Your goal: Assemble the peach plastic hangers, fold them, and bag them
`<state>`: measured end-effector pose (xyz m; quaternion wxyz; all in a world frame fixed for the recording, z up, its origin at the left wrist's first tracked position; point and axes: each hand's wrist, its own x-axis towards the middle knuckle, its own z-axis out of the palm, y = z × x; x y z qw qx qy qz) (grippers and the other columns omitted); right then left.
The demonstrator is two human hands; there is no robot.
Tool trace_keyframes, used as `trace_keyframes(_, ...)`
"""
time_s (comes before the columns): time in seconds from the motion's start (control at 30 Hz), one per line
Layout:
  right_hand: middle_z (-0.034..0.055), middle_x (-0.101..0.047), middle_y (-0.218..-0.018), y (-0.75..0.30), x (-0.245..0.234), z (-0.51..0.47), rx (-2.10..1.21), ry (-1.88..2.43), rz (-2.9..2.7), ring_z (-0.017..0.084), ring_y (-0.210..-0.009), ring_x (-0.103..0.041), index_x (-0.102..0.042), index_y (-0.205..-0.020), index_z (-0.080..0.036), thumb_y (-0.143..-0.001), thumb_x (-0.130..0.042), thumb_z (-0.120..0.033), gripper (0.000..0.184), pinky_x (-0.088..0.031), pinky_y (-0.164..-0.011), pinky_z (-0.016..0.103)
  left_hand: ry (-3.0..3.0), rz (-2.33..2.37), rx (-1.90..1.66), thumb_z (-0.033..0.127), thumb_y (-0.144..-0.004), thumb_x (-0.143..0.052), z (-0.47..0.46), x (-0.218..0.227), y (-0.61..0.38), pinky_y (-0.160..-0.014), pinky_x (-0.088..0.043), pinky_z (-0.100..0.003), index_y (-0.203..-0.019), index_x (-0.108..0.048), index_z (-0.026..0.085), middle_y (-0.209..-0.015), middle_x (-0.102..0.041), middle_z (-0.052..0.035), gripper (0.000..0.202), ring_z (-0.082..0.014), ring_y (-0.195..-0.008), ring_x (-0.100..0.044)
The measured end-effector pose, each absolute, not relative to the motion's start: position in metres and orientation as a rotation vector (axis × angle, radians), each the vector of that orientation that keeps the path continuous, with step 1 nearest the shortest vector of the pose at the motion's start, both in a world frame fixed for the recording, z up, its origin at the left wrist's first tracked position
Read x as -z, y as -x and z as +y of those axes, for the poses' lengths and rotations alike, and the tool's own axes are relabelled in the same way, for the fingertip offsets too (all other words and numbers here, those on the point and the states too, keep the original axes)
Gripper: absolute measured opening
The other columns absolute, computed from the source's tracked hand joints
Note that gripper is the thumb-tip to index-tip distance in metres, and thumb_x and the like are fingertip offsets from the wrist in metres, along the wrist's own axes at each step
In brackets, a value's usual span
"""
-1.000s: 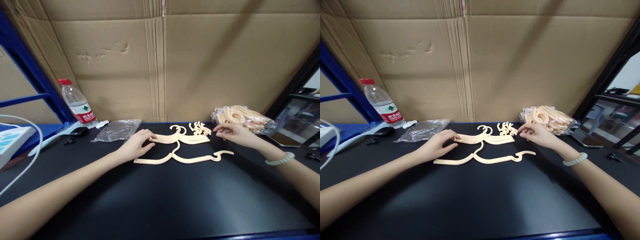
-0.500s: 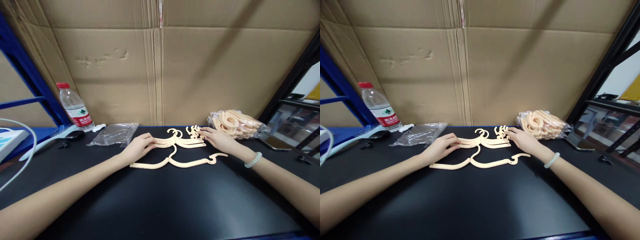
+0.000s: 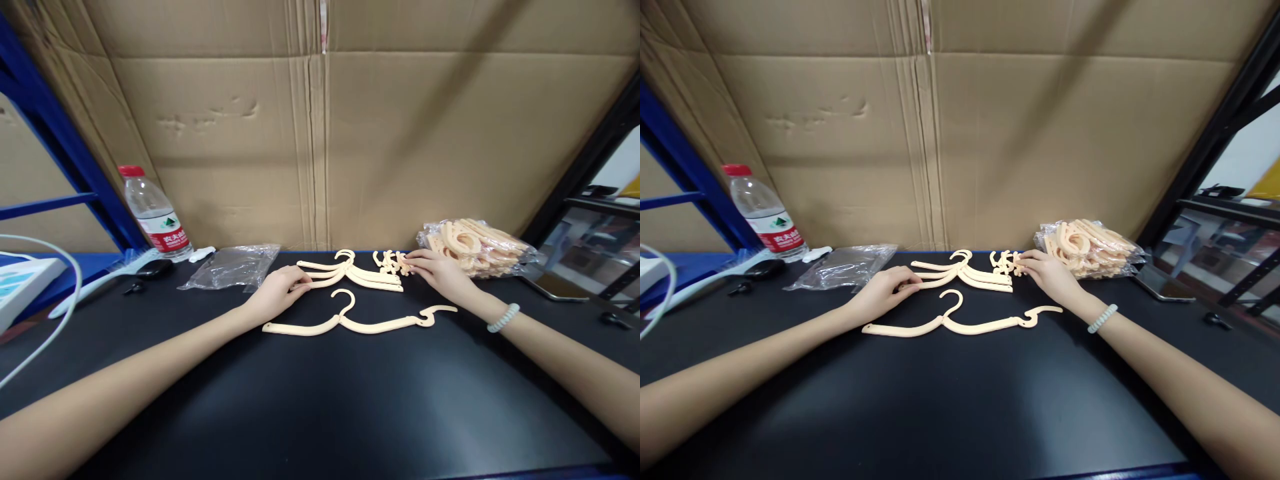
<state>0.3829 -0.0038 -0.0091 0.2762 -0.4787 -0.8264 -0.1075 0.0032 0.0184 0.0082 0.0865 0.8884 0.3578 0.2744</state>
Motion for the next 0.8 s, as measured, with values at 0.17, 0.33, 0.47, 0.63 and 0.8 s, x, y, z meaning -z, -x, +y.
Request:
trace_keyframes(0.17, 0.0131, -0.061, -0.109, -0.381, 0.004, -0.009, 0.354, 1.266, -2.091, 0.027, -0.096, -0.061, -0.069, -0.110, -0.020, -0.098, -0.036, -0.031, 0.037, -0.051, -0.084, 0.044, -2.493, 1.107, -0.893, 0.027, -0.088, -0.052, 0.013, -0.011, -0.002, -0.068, -0.049, -0.029, -0.088, -0.062, 0.019, -0.081, -0.070, -0.0033, 0.013, -0.0196, -0.074, -0.066)
trace_keyframes(0.33, 0.0086, -0.063, -0.083, -0.374, -0.006, -0.022, 0.284, 1.260, -1.863, 0.024, -0.078, -0.061, -0.070, -0.107, -0.021, -0.096, -0.043, -0.038, 0.034, -0.051, -0.073, 0.039, -2.319, 1.072, -0.989, 0.031, -0.090, -0.051, 0.010, -0.012, -0.002, -0.068, -0.050, -0.029, -0.086, -0.056, 0.019, -0.074, -0.065, -0.0009, 0.014, -0.0165, -0.069, -0.065)
trace_keyframes(0.47, 0.0039, -0.067, -0.070, -0.364, -0.011, -0.037, -0.157, 1.287, -1.613, 0.017, -0.054, -0.061, -0.069, -0.109, -0.019, -0.091, -0.052, -0.046, 0.036, -0.050, -0.056, 0.032, -2.175, 1.019, -1.030, 0.033, -0.091, -0.049, 0.007, -0.010, -0.002, -0.069, -0.051, -0.030, -0.086, -0.051, 0.019, -0.078, -0.066, -0.0028, 0.016, -0.0155, -0.070, -0.064)
trace_keyframes(0.63, 0.0092, -0.074, -0.089, -0.347, -0.017, -0.049, -0.664, 1.157, -1.286, 0.022, -0.076, -0.070, -0.073, -0.099, -0.018, -0.072, -0.077, -0.045, 0.038, -0.056, -0.059, 0.029, -2.026, 0.933, -1.045, 0.032, -0.089, -0.051, 0.001, -0.006, -0.004, -0.071, -0.051, -0.031, -0.083, -0.047, 0.019, -0.088, -0.067, -0.0063, 0.015, -0.0142, -0.071, -0.062)
trace_keyframes(0.8, 0.0073, -0.074, -0.087, -0.339, -0.017, -0.052, -1.064, 1.057, -0.982, 0.017, -0.081, -0.069, -0.073, -0.091, -0.018, -0.071, -0.080, -0.033, 0.026, -0.059, -0.071, 0.023, -1.862, 0.800, -1.085, 0.028, -0.084, -0.060, 0.000, -0.005, -0.006, -0.071, -0.047, -0.029, -0.082, -0.049, 0.018, -0.086, -0.067, -0.0041, 0.015, -0.0115, -0.066, -0.057)
